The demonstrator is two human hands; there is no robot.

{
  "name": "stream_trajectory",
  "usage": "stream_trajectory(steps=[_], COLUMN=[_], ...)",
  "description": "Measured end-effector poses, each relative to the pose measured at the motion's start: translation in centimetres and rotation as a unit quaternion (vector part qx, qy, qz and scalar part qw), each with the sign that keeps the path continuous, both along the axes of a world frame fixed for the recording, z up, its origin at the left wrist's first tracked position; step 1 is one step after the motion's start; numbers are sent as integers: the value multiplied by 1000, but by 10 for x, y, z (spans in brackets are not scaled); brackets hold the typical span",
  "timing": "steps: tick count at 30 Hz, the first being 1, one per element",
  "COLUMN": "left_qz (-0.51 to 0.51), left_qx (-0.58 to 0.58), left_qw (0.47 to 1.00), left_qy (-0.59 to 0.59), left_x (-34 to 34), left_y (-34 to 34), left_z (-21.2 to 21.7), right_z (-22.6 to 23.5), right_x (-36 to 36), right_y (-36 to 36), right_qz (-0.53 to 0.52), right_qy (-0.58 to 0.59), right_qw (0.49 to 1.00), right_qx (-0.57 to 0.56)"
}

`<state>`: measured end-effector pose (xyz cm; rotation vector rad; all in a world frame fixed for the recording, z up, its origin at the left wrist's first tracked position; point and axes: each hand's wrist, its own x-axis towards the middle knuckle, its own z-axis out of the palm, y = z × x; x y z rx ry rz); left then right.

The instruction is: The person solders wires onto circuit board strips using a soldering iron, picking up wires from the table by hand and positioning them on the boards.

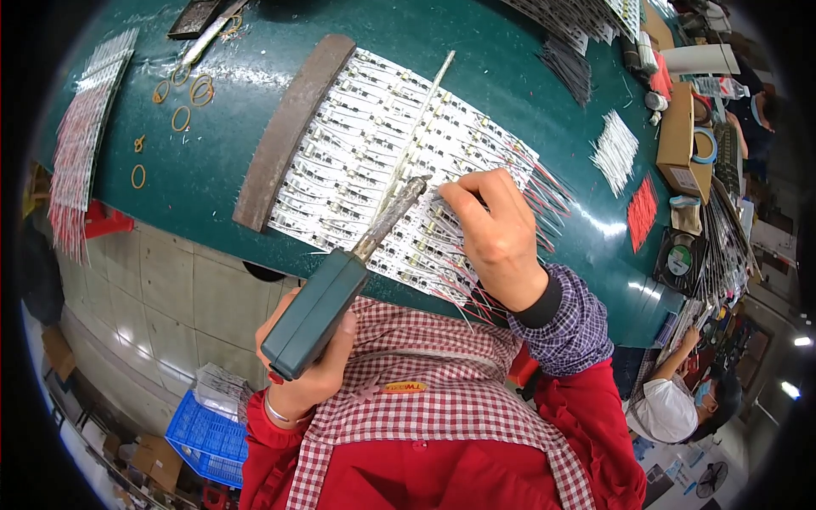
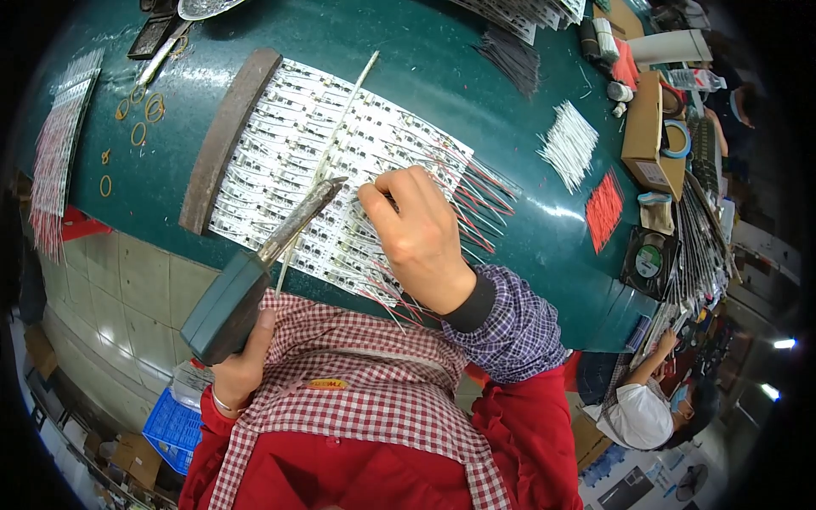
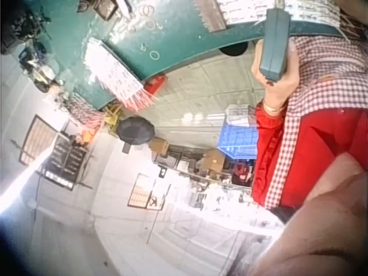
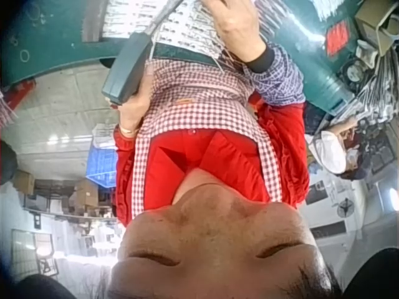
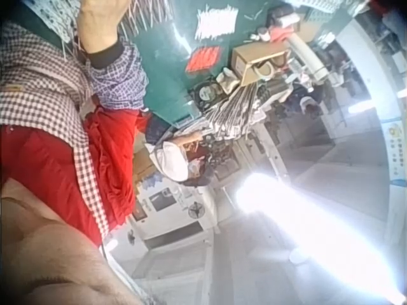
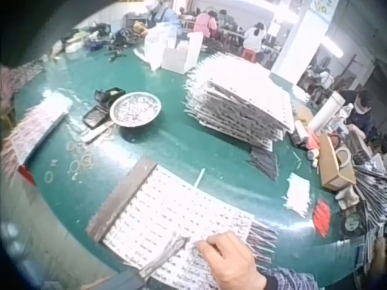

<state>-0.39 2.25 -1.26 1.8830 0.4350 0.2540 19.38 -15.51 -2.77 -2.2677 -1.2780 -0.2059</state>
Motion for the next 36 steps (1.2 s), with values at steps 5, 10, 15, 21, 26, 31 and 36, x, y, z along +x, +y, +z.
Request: stream_trajectory(steps=[5,10,15,21,26,31,36], left_qz=[12,26,28,13,-4,-13,-20], left_qx=[-15,-31,-17,-9,0,4,6], left_qw=[1000,999,999,1000,1000,1000,1000], left_qy=[4,7,-1,15,5,9,15], left_x=[-4,-6,-12,-13,-11,-9,-7], left_y=[-1,-4,-4,-1,-2,-2,-2], left_z=[-1,-1,-1,4,5,5,6], right_z=[-2,-2,4,-1,0,0,2], right_x=[-2,-4,-12,-14,-14,-16,-16], right_y=[0,1,0,0,0,0,-1], right_qz=[-1,-7,-6,-3,-2,-4,-13], right_qy=[-1,2,16,38,35,38,58], right_qw=[1000,1000,998,998,998,999,998], right_qx=[3,23,66,59,46,39,20])
